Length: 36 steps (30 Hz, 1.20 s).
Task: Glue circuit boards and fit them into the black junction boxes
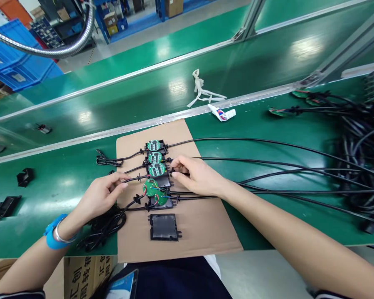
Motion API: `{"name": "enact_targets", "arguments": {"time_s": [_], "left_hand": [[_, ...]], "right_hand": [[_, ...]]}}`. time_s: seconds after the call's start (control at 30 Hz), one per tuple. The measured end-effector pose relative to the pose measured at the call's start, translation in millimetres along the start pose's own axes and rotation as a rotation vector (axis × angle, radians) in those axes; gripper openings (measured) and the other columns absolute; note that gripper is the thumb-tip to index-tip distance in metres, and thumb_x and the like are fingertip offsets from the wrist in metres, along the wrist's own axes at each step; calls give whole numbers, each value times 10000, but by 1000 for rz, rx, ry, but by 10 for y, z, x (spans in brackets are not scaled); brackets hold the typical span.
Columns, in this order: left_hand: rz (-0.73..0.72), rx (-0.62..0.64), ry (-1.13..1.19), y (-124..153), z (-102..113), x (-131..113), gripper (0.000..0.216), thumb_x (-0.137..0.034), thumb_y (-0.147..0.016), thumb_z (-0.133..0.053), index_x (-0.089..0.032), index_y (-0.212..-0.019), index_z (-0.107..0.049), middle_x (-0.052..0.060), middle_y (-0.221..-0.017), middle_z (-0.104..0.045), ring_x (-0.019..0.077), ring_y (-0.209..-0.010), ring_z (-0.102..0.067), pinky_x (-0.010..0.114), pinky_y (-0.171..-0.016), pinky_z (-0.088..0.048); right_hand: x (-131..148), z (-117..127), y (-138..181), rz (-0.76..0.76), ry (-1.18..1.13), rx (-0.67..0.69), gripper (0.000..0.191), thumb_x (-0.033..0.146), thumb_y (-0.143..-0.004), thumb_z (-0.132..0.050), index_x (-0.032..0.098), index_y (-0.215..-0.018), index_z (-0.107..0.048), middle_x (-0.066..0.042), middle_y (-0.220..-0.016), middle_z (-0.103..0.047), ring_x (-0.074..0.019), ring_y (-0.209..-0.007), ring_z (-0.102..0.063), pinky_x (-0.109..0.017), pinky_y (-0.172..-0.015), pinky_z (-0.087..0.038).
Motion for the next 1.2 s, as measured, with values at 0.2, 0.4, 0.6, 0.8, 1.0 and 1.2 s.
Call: {"name": "enact_targets", "arguments": {"time_s": [0.2, 0.4, 0.6, 0.8, 1.0, 1.2], "left_hand": [[-127, -36, -431, -61, -197, 26, 239, -251, -976, -503, -228, -1082, -715, 41, -1011, -749, 219, -861, -699, 352, -737, -514], [-219, -162, -489, 12, -66, -198, 250, -310, -969, -536, -189, -1121, -694, 97, -1055, -698, 242, -912, -644, 398, -806, -499], [-188, 56, -83, 224, -211, -448, 339, -395, -920, -611, -193, -1193, -619, 60, -1062, -717, 207, -886, -660, 352, -798, -522], [-161, 113, 149, 378, -208, -562, 213, -218, -918, -538, -209, -1127, -576, 14, -936, -656, 131, -740, -576, 267, -695, -476], [-192, 165, 378, 376, -109, -778, 243, -386, -897, -598, -204, -1055, -572, 71, -1084, -608, 194, -984, -566, 336, -877, -476], [56, 524, 737, 207, -822, -725, 465, -513, -896, -576, -139, -1173, -555, -4, -786, -559, 126, -672, -572, 281, -643, -482]], "right_hand": [[131, -90, 69, 298, 232, -36, 141, 161, -914, -505, 199, -996, -613, -59, -994, -705, -190, -883, -647, -333, -795, -518], [259, -37, 148, 321, 367, -123, 175, 191, -926, -543, 191, -1074, -636, -86, -1038, -687, -237, -939, -594, -392, -839, -500], [629, -209, 172, 250, 252, -83, 146, 293, -920, -592, 165, -971, -641, -84, -883, -645, -236, -887, -564, -379, -793, -491], [864, -209, 271, 333, 126, -81, 62, 133, -878, -571, 186, -877, -540, -65, -874, -616, -197, -856, -555, -347, -759, -504], [1168, -145, 733, 617, 264, -324, 199, 65, -877, -551, 234, -981, -555, -64, -939, -654, -183, -835, -605, -324, -714, -531], [1197, -199, 888, 604, 319, -381, 201, 82, -883, -568, 244, -1001, -563, -51, -838, -650, -182, -764, -617, -318, -667, -539]]}}
Point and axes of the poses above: each hand's wrist, its own y-axis away from the middle knuckle, its own z-axis out of the back of the hand, x = y × z, the point moved 10 cm from there along -y, towards the middle knuckle
